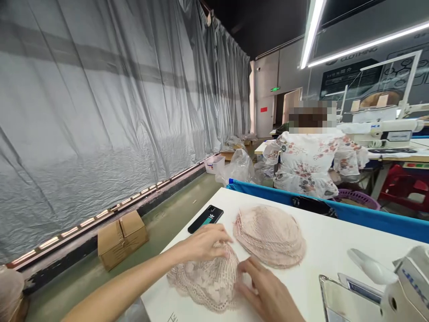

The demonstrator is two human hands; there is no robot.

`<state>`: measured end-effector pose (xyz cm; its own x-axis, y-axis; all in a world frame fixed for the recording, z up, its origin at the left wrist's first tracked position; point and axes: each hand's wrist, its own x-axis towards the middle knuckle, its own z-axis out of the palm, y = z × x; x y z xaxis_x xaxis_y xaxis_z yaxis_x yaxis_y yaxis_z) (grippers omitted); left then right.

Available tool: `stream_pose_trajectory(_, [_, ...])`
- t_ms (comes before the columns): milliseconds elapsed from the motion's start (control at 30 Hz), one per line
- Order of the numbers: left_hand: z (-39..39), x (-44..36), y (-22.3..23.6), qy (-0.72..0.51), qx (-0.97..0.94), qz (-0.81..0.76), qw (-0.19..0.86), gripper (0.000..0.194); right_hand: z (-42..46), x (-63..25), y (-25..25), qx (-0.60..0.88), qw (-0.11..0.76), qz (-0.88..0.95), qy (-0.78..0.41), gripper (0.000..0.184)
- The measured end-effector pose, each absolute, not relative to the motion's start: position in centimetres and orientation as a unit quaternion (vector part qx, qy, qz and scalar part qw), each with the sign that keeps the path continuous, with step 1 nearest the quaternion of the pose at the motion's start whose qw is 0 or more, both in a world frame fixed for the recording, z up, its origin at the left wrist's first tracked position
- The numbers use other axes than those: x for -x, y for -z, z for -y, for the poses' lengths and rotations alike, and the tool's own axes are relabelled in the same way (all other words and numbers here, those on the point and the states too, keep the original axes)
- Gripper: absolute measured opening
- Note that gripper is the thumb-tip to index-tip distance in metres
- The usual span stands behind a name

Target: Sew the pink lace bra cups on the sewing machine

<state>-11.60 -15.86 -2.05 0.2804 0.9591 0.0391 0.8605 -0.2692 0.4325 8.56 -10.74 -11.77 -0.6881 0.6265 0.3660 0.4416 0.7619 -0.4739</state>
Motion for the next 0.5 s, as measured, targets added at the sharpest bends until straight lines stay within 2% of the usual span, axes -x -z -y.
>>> stream_pose_trajectory(67, [18.5,12.0,3.3,-0.144,-0.785,-0.569,0.198,0.028,12.5,-7.9,12.7,0.320,0.252,0.892,-0.194,0.011])
stream_pose_trajectory(200, [20.8,11.1,5.9,-0.208,-0.742,-0.592,0.236,0.014,13.2,-7.4,12.4,0.359,0.248,0.873,-0.220,0.019])
stream_pose_trajectory(333, [21.1,10.5,6.4,-0.347,-0.667,-0.585,0.304,0.015,13.1,-7.9,10.7,0.374,0.252,0.855,-0.254,0.028])
stream_pose_trajectory(433, [21.1,11.4,6.1,-0.471,-0.565,-0.550,0.396,0.011,13.4,-8.7,10.3,0.388,0.250,0.842,-0.279,0.038])
stream_pose_trajectory(500, [21.0,12.4,6.1,-0.559,-0.462,-0.510,0.462,0.012,13.6,-8.9,10.6,0.406,0.236,0.837,-0.280,0.038])
